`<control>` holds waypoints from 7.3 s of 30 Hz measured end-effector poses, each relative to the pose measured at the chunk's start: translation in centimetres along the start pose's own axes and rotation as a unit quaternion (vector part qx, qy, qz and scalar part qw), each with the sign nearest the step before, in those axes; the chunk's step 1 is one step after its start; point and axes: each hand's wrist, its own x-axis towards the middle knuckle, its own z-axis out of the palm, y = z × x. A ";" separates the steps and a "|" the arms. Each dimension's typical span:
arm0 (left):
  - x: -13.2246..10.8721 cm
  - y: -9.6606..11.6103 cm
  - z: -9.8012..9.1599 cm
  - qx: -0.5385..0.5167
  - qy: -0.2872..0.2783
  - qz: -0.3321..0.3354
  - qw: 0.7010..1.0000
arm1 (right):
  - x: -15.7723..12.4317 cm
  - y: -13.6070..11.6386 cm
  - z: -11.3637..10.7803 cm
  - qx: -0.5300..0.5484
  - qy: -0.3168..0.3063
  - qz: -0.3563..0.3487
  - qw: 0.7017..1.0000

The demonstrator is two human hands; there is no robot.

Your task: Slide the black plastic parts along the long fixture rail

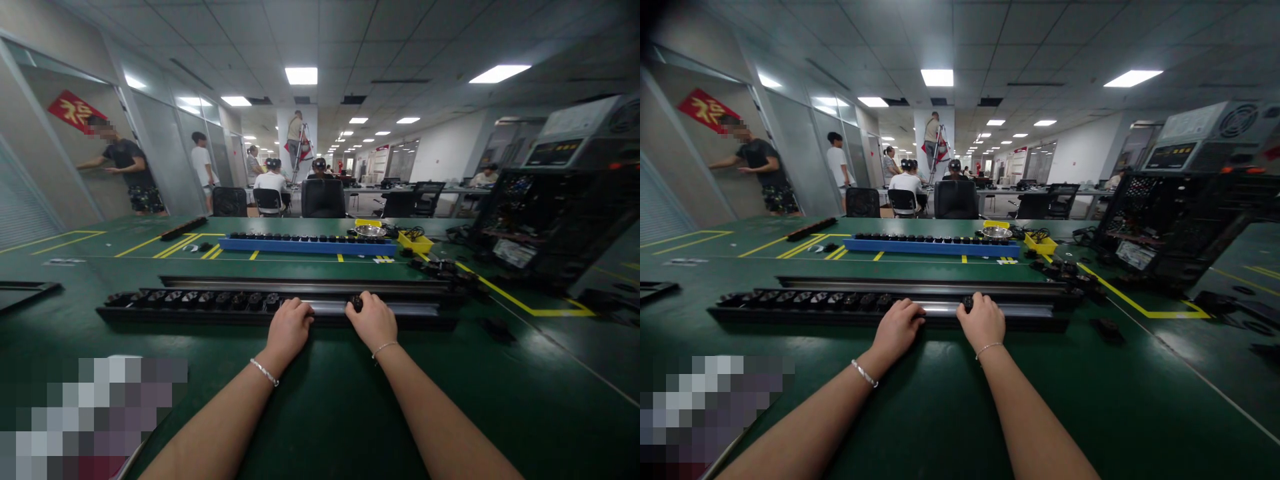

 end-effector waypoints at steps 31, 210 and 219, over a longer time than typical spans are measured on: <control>-0.1 0.1 0.0 -0.007 0.007 -0.009 1.000 | -0.1 0.8 0.2 0.022 0.051 0.028 0.998; 0.0 0.9 -0.7 0.052 -0.002 -0.022 0.998 | 2.0 19.1 -3.8 0.058 0.127 0.359 0.923; -0.1 0.8 -0.7 0.067 0.011 0.000 0.998 | 1.5 21.5 -3.0 0.051 0.128 0.415 0.899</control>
